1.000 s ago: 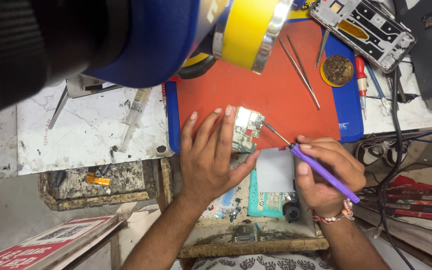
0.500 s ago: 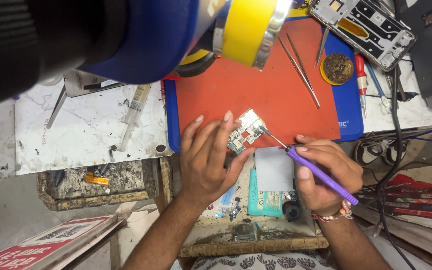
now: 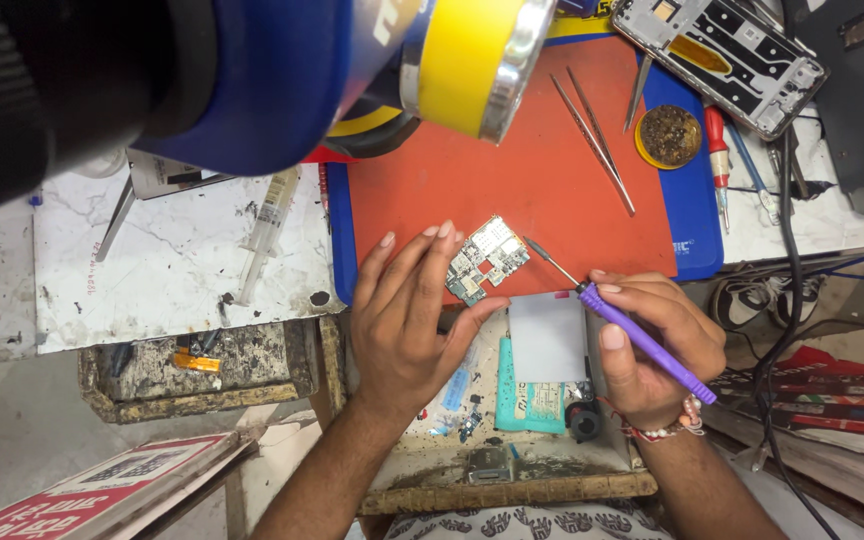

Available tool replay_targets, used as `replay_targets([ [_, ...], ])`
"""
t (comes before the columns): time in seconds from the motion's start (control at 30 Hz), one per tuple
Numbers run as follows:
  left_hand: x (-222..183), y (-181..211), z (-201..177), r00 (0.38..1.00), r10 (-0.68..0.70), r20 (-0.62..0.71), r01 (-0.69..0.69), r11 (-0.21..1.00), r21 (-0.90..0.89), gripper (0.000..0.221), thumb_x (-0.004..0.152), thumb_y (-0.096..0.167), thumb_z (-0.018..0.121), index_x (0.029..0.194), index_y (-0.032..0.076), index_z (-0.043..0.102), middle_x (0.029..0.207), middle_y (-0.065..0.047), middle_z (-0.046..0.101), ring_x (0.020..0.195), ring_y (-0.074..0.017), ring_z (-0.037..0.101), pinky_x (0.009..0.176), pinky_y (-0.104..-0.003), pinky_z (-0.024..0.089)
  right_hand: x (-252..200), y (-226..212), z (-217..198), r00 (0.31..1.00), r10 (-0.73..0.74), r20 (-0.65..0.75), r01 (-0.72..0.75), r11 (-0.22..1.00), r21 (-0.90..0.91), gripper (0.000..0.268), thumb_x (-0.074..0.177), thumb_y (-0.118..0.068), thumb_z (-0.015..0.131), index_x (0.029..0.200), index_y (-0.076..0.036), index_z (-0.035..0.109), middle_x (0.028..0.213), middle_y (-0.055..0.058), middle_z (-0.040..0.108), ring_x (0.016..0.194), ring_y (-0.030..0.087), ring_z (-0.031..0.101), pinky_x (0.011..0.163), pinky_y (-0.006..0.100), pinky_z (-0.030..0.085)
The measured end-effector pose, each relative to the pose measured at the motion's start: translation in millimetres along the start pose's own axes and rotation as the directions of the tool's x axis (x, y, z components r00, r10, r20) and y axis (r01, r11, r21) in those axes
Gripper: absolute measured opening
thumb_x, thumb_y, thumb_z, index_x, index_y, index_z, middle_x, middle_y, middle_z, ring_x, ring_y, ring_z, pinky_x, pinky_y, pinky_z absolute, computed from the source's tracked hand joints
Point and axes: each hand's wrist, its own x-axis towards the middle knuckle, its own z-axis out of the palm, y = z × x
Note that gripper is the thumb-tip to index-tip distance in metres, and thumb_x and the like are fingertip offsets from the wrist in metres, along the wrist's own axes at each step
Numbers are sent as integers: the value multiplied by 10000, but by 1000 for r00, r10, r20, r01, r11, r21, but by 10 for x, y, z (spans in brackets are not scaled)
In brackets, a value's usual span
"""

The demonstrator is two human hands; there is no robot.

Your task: The person uses a soldering iron to apply heat to various points on a motherboard while holding it on a workbench.

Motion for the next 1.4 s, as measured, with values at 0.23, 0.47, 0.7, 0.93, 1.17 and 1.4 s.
replay_targets([
  [0.23,140,47,-143,997,-66,43,66,998,3,688,802,389,866,1271,-32,592,1388,-265,591,1336,-386,544,1142,-523,411,2,12,-10,1000,6,2,-6,1000,19,290,1021,-224,647,1113,51,656,1050,193,724,947,279,752,845,327,611],
  [0.47,185,87,-252,990,-120,72,125,990,-68,595,770,330,886,1213,-3,670,1353,-183,646,1339,-344,574,1133,-474,454,39,-17,-7,1000,7,-12,-7,999,40,256,991,-164,628,1121,54,661,1069,203,733,904,254,743,816,304,602],
  [0.7,369,161,-353,959,-245,145,276,926,-258,541,731,268,889,1157,14,673,1155,-135,713,1152,-310,650,973,-434,517,24,-64,-19,999,29,-40,-27,998,54,275,995,-146,604,1183,48,656,1048,178,722,898,228,729,820,302,592],
  [0.93,703,-47,-351,890,-207,407,383,824,-419,580,805,146,830,1354,98,647,1003,-66,721,804,-174,658,747,-309,551,23,-37,-32,999,-13,-33,14,999,33,249,1006,-147,620,1161,42,672,1081,198,719,956,246,735,836,300,595],
  [1.17,833,-260,-257,912,-90,400,299,814,-497,593,797,128,849,1356,113,650,896,-35,652,747,-137,583,697,-292,531,306,122,-302,991,-3,133,-9,996,86,159,937,-77,720,1068,12,709,942,124,738,830,184,737,749,248,590],
  [1.4,749,-259,-187,927,-149,344,299,846,-441,560,744,169,904,1250,104,673,838,-18,623,724,-120,565,661,-271,521,892,167,-512,908,76,411,-171,965,200,164,958,-59,707,1103,18,694,1014,118,732,897,156,714,812,240,571],
])
